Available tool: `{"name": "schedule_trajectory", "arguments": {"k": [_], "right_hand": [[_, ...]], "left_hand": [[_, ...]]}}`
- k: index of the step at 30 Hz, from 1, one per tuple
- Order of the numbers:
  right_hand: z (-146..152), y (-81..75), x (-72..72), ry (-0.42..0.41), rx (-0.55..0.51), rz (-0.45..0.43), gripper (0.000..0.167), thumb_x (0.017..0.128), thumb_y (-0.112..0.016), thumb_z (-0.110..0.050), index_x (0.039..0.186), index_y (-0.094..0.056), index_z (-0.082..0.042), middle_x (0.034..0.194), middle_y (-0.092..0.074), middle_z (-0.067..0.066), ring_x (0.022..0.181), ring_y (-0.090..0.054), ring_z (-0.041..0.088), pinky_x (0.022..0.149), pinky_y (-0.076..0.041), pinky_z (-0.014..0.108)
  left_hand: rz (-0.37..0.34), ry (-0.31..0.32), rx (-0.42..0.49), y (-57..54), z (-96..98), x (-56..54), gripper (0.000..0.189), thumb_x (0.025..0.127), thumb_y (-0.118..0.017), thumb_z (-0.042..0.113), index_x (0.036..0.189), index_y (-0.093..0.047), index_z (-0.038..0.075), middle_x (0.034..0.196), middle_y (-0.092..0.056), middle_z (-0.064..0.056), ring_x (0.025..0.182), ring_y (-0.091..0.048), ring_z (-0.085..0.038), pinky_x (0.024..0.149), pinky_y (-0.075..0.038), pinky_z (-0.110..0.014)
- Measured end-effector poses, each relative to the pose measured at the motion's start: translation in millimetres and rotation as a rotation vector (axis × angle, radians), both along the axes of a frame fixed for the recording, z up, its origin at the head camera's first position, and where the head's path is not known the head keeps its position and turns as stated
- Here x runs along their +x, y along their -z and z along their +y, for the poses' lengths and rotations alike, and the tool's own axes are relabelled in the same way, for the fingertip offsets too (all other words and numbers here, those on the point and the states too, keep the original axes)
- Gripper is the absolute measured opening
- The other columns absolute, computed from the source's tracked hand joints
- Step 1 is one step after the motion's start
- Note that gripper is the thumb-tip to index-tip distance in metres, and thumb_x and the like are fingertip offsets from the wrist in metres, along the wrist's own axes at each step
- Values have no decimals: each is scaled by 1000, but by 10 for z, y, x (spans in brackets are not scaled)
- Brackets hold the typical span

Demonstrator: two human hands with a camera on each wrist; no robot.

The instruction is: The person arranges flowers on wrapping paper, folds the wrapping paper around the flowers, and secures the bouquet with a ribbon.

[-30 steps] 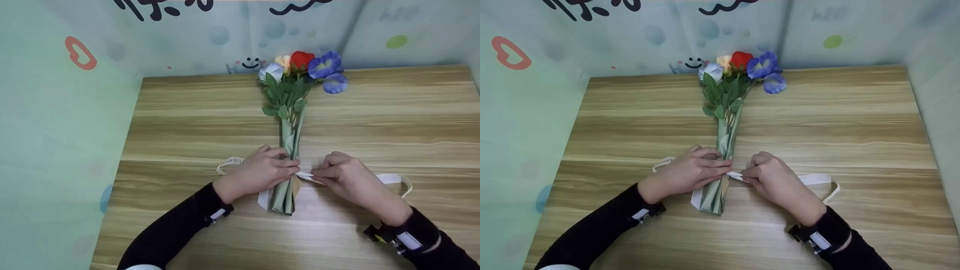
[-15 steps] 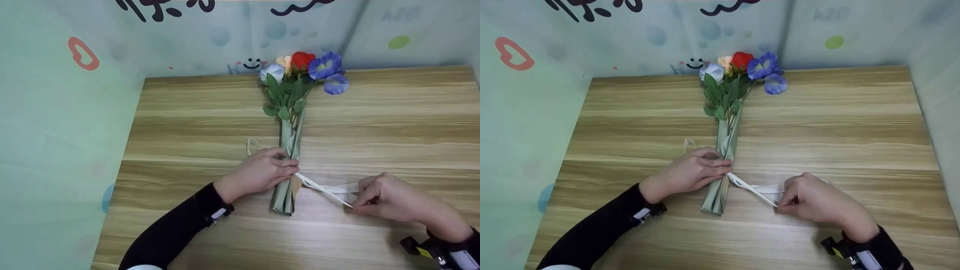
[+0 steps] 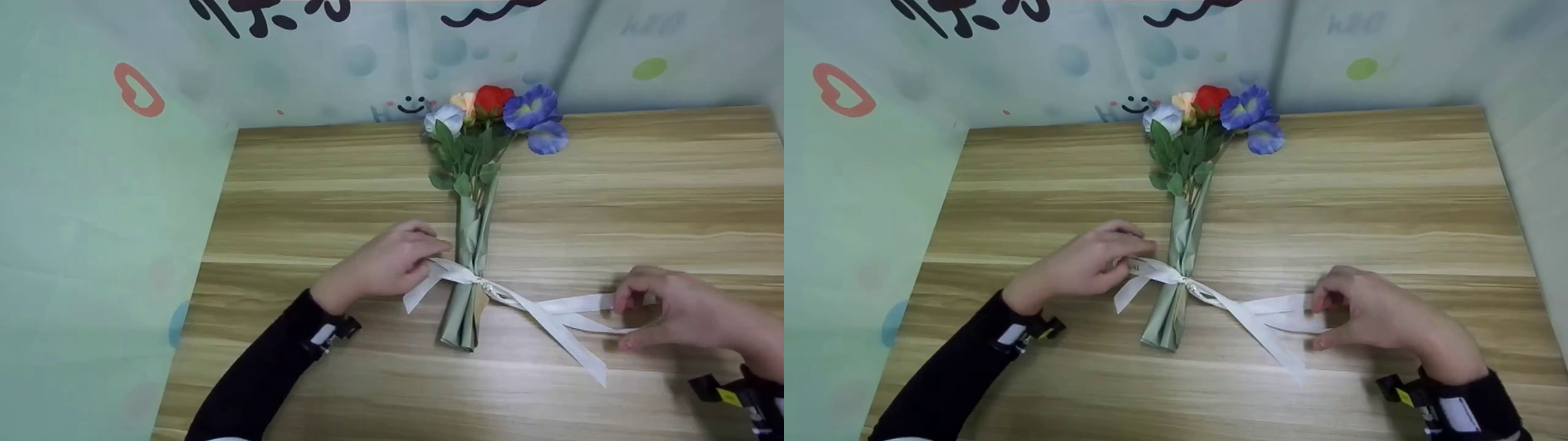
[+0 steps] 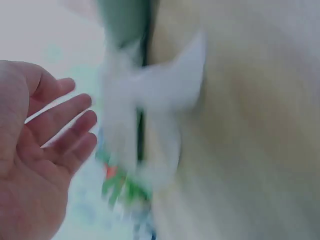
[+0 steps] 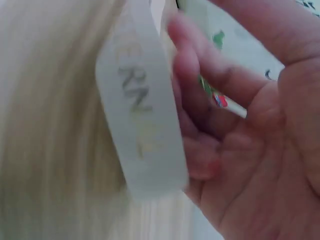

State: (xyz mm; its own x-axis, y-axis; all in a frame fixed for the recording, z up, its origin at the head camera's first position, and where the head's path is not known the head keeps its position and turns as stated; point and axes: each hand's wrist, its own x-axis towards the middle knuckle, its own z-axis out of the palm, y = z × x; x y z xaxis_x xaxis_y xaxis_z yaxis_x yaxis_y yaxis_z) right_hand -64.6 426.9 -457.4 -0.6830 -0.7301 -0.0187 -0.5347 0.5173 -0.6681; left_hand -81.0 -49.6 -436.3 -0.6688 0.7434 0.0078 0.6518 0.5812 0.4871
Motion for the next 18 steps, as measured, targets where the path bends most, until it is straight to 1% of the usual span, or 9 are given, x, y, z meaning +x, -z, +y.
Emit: {"name": "schedule_trajectory", "arguments": {"k": [1,3,5,7,9,11,15,16,18], "right_hand": [[32,-8,-2,49,46,60,61,59,-109,-35,108,-73,-28,110,-65,-11,99,-57,0,85,-44,17],[98,-8,-6,117,101,145,78,49,-111,-38,117,-74,-24,120,-62,-6,111,-50,1,93,-38,22],[160,12,-29,123,122,205,89,45,-111,-35,125,-75,-22,124,-62,-1,116,-47,1,96,-34,23],[205,32,-50,98,116,244,87,45,-111,-29,126,-78,-22,122,-66,-1,115,-51,4,96,-34,19],[238,46,-60,76,117,274,77,47,-110,-21,119,-81,-24,115,-70,-5,107,-59,2,95,-37,8],[253,60,-69,53,95,269,62,52,-108,-13,108,-83,-23,104,-73,-9,92,-63,0,86,-41,3],[272,62,-76,60,111,245,41,61,-103,-3,88,-80,-25,86,-72,-16,76,-59,-7,65,-46,10],[277,55,-79,69,122,218,38,64,-101,-2,87,-79,-24,83,-71,-17,73,-57,-8,61,-47,13],[287,43,-90,93,152,195,38,68,-99,0,93,-77,-19,79,-70,-19,71,-59,-8,59,-49,16]], "left_hand": [[-29,-29,-36,-14,-86,-18,51,103,-66,12,153,-60,0,148,-67,-17,143,-56,-40,128,-36,-51],[-75,-71,-120,-11,-227,-47,61,100,-72,16,156,-56,1,148,-65,-20,142,-56,-40,125,-39,-53],[-102,-90,-193,34,-319,-46,70,99,-77,22,161,-50,3,151,-59,-23,140,-55,-40,123,-41,-55],[-87,-81,-205,106,-361,-38,68,101,-78,24,160,-53,6,145,-59,-22,131,-59,-37,116,-48,-53],[-32,-55,-182,176,-371,-20,55,103,-77,23,154,-61,8,133,-64,-18,119,-63,-33,105,-55,-48],[66,-17,-170,231,-369,6,40,106,-74,22,143,-69,8,119,-67,-14,107,-66,-29,97,-58,-45],[256,30,-198,274,-384,79,17,110,-67,14,121,-76,4,104,-69,-10,96,-71,-27,91,-62,-43],[285,28,-205,276,-397,96,15,110,-66,13,115,-75,3,102,-70,-10,94,-72,-27,90,-62,-43],[302,12,-199,272,-438,128,13,110,-66,12,108,-74,3,97,-69,-9,90,-73,-27,88,-63,-44]]}}
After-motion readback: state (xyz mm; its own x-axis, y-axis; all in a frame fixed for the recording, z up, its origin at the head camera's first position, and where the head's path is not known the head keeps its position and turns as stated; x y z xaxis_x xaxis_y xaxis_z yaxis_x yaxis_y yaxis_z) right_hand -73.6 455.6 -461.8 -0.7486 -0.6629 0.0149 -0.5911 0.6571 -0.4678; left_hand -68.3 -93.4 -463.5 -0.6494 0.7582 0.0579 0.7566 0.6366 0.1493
